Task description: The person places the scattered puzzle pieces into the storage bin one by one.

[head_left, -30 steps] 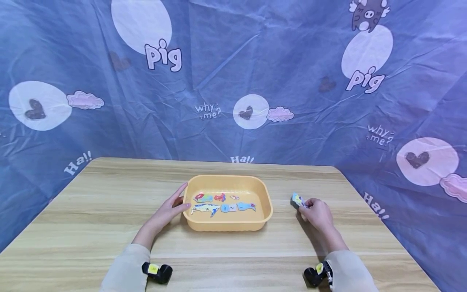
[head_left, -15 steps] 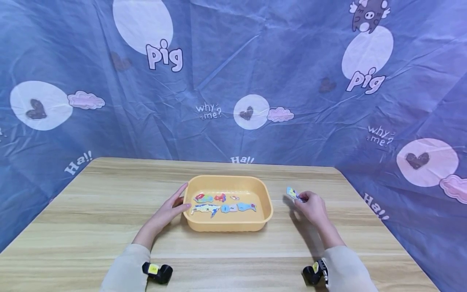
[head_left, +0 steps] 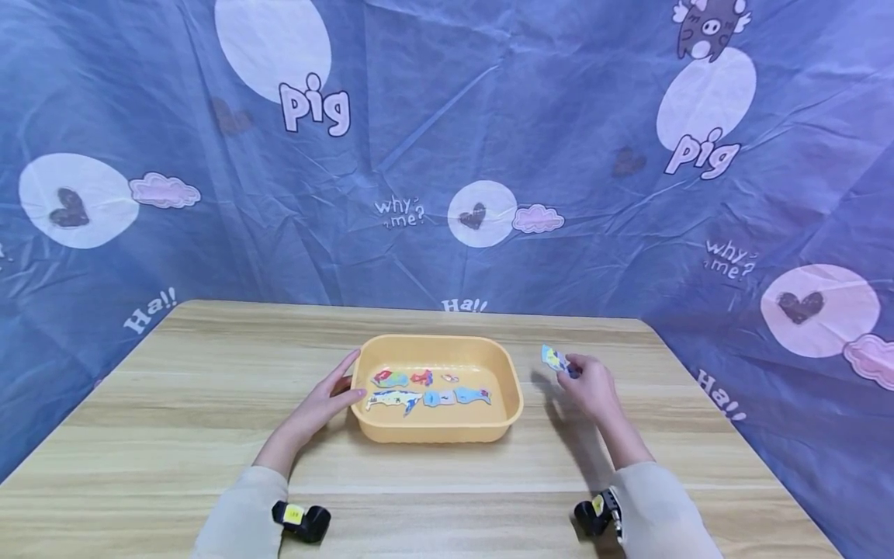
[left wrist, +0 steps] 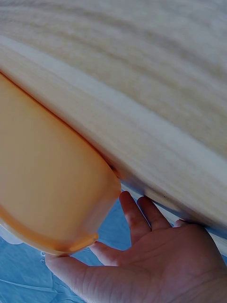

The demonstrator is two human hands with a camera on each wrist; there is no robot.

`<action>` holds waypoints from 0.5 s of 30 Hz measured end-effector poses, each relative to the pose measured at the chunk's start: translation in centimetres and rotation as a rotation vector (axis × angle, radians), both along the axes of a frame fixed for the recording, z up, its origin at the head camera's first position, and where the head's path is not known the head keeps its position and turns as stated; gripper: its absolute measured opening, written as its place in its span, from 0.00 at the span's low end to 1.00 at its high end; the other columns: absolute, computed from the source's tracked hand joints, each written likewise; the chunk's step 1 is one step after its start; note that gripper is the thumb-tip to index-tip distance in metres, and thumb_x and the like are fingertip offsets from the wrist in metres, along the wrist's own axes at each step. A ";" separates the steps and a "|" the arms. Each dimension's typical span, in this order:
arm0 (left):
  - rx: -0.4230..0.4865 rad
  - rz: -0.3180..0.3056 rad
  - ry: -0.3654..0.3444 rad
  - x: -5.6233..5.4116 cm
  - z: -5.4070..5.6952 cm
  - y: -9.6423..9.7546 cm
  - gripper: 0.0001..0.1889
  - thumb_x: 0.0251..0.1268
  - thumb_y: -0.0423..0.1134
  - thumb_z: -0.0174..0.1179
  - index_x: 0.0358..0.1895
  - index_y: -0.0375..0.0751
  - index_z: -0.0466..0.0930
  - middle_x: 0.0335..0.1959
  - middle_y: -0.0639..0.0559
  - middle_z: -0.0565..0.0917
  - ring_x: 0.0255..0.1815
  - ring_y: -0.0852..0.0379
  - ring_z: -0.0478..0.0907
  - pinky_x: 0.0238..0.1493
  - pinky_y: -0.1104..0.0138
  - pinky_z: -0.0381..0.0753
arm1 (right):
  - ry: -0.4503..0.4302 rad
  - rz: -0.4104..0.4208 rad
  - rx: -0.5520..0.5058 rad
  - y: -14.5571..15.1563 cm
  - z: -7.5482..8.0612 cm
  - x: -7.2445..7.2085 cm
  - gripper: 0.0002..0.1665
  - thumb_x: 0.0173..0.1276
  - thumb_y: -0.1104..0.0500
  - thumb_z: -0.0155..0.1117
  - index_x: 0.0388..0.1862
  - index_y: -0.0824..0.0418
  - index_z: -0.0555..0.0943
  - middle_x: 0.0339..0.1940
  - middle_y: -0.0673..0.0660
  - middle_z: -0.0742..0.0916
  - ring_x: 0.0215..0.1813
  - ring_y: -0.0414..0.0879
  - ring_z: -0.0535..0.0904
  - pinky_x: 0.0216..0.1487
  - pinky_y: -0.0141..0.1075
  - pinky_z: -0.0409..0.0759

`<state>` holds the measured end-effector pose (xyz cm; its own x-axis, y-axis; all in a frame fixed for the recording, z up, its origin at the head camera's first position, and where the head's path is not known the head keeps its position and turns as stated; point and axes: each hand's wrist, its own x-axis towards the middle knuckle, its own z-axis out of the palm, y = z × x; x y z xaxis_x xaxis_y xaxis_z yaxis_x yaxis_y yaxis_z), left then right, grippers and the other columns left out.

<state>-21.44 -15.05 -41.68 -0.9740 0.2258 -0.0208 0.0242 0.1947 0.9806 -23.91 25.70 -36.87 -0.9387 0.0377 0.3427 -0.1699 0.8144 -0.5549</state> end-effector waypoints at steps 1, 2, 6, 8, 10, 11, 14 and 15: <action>0.001 -0.001 0.003 0.0 0.0 0.0 0.35 0.57 0.41 0.54 0.66 0.59 0.46 0.60 0.37 0.61 0.59 0.44 0.58 0.57 0.49 0.51 | 0.008 0.007 0.003 -0.1 0.1 -0.1 0.21 0.49 0.66 0.57 0.43 0.77 0.75 0.35 0.69 0.79 0.35 0.55 0.74 0.37 0.46 0.71; 0.005 -0.001 0.005 0.0 0.1 0.0 0.35 0.58 0.40 0.54 0.67 0.58 0.46 0.59 0.37 0.62 0.59 0.44 0.58 0.57 0.49 0.52 | 0.017 0.014 0.003 -0.2 0.3 -0.1 0.21 0.49 0.66 0.57 0.43 0.77 0.75 0.35 0.69 0.79 0.35 0.56 0.74 0.37 0.46 0.71; 0.020 -0.008 0.010 -0.1 0.2 0.0 0.35 0.58 0.39 0.54 0.67 0.57 0.46 0.58 0.36 0.63 0.59 0.44 0.59 0.57 0.51 0.52 | 0.045 0.037 0.009 -0.9 0.8 -0.5 0.19 0.48 0.67 0.57 0.41 0.76 0.76 0.31 0.67 0.79 0.32 0.54 0.73 0.35 0.44 0.71; 0.026 -0.011 0.006 0.0 0.2 0.0 0.35 0.58 0.39 0.54 0.67 0.57 0.46 0.58 0.36 0.63 0.59 0.44 0.59 0.57 0.51 0.52 | 0.053 0.050 0.016 -1.2 1.1 -0.6 0.19 0.48 0.67 0.58 0.40 0.75 0.77 0.29 0.64 0.80 0.30 0.53 0.73 0.33 0.43 0.71; 0.029 -0.014 0.003 0.0 0.2 0.0 0.35 0.58 0.39 0.54 0.67 0.57 0.46 0.58 0.35 0.63 0.59 0.44 0.58 0.57 0.50 0.52 | 0.054 0.069 0.014 -1.5 1.4 -0.8 0.19 0.48 0.68 0.58 0.41 0.75 0.77 0.28 0.63 0.80 0.29 0.52 0.72 0.31 0.41 0.70; 0.029 -0.014 0.001 0.0 0.2 0.0 0.35 0.58 0.39 0.54 0.67 0.57 0.46 0.58 0.35 0.63 0.59 0.44 0.58 0.57 0.50 0.52 | 0.053 0.078 0.013 -1.7 1.6 -0.8 0.19 0.48 0.68 0.58 0.41 0.75 0.77 0.28 0.63 0.80 0.29 0.51 0.72 0.31 0.41 0.70; 0.030 -0.017 -0.002 0.0 0.2 0.0 0.35 0.58 0.39 0.54 0.67 0.57 0.46 0.58 0.35 0.63 0.59 0.44 0.58 0.57 0.50 0.51 | 0.049 0.099 -0.001 -2.2 2.1 -1.0 0.19 0.48 0.68 0.58 0.41 0.75 0.77 0.30 0.64 0.80 0.30 0.52 0.72 0.31 0.41 0.71; 0.029 -0.019 -0.002 0.0 0.2 0.0 0.35 0.58 0.39 0.54 0.67 0.57 0.46 0.58 0.35 0.62 0.59 0.44 0.58 0.58 0.49 0.50 | 0.046 0.102 -0.004 -2.4 2.3 -1.1 0.19 0.48 0.67 0.58 0.42 0.75 0.77 0.30 0.64 0.80 0.30 0.52 0.73 0.32 0.41 0.71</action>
<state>-21.48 -15.07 -41.47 -0.9695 0.2445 -0.0163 0.0251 0.1655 0.9859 -24.98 23.25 -34.60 -0.9210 -0.0562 0.3855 -0.2774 0.7894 -0.5476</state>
